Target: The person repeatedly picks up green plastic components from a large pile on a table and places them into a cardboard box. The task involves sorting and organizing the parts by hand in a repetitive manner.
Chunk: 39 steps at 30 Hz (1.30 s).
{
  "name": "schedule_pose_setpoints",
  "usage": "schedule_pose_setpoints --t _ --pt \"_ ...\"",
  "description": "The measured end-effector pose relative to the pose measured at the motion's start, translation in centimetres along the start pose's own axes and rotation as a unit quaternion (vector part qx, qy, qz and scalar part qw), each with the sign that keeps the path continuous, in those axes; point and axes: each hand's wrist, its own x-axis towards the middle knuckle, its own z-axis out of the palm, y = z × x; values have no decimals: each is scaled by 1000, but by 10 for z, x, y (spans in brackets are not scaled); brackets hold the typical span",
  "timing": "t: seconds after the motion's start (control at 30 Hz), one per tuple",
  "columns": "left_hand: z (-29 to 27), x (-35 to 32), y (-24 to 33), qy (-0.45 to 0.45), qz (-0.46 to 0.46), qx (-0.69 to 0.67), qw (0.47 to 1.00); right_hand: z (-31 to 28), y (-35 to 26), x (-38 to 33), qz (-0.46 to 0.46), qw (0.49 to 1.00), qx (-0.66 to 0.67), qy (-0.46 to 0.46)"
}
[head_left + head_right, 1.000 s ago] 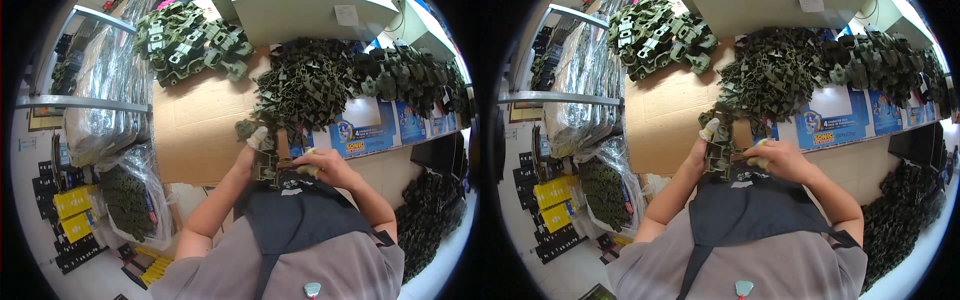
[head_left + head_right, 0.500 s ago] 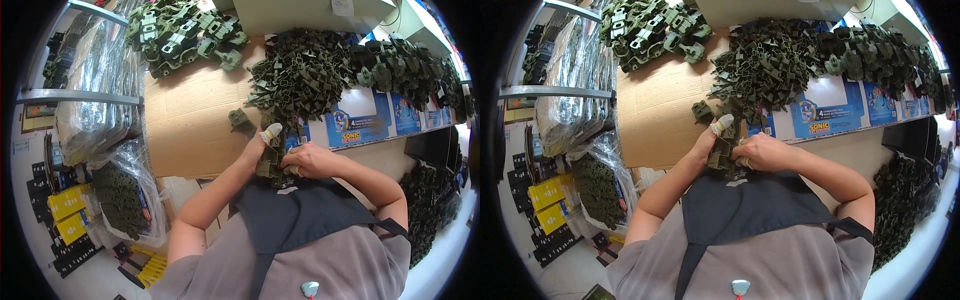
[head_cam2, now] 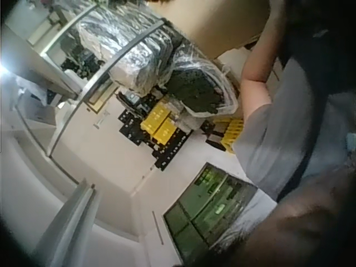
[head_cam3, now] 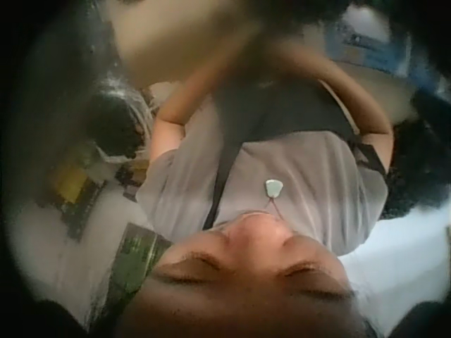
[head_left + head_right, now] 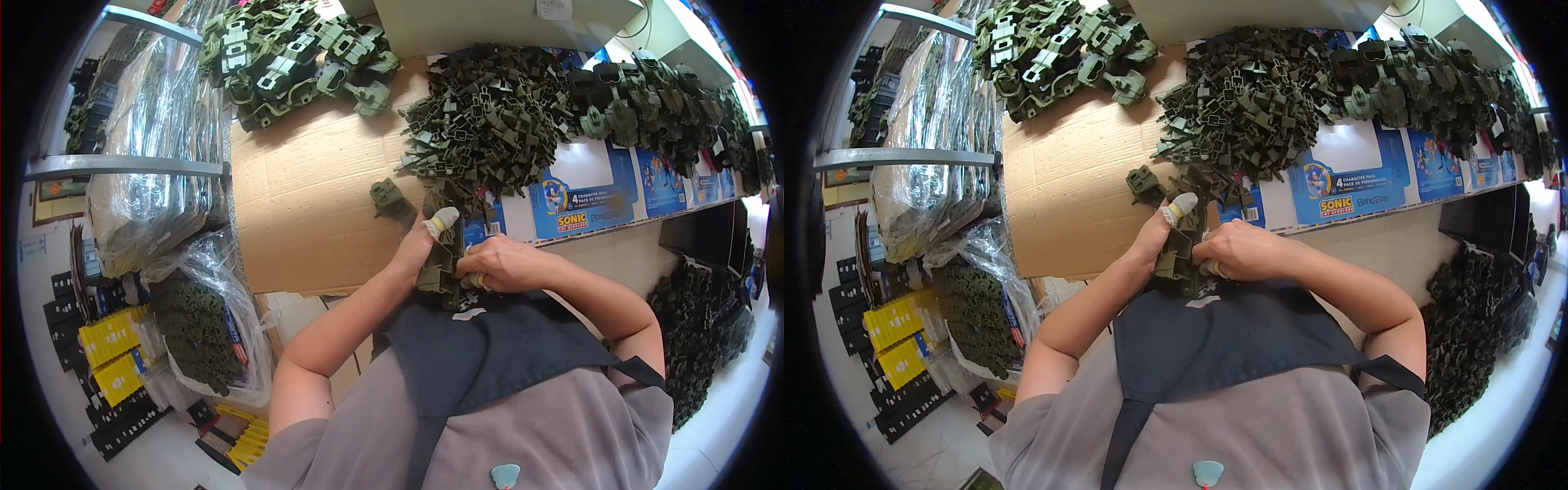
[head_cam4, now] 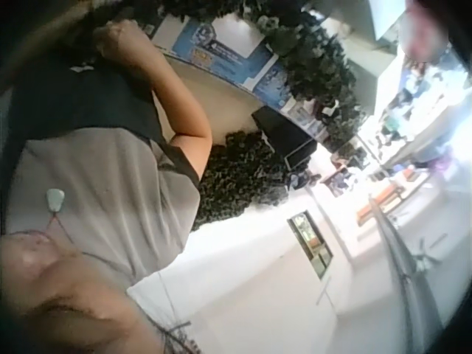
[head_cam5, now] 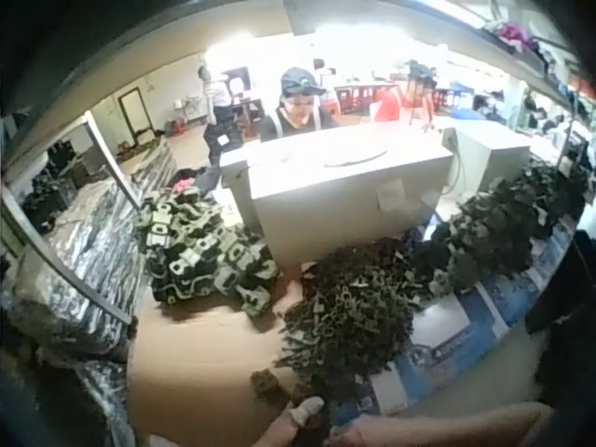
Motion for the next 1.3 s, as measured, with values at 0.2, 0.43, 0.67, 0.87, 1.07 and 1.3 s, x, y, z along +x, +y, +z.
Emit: schedule_pose_setpoints --t 0.2,0.43,0.67,0.87,1.07,1.3 --pt "-8 1 -12 32 -15 -83 996 9 9 4 -1 1000 30 7" --pt "-38 6 -38 74 -7 -89 993 24 17 11 -18 997 81 -7" --pt "-127 -32 -10 144 156 -148 966 58 60 60 162 975 23 148" --pt "-148 -36 -12 237 243 -125 932 112 103 109 132 969 26 206" --pt "-110 -32 -10 133 216 -166 953 59 14 77 16 897 356 260" --pt "-90 -17 -22 132 332 -18 934 58 -17 61 64 969 109 213"
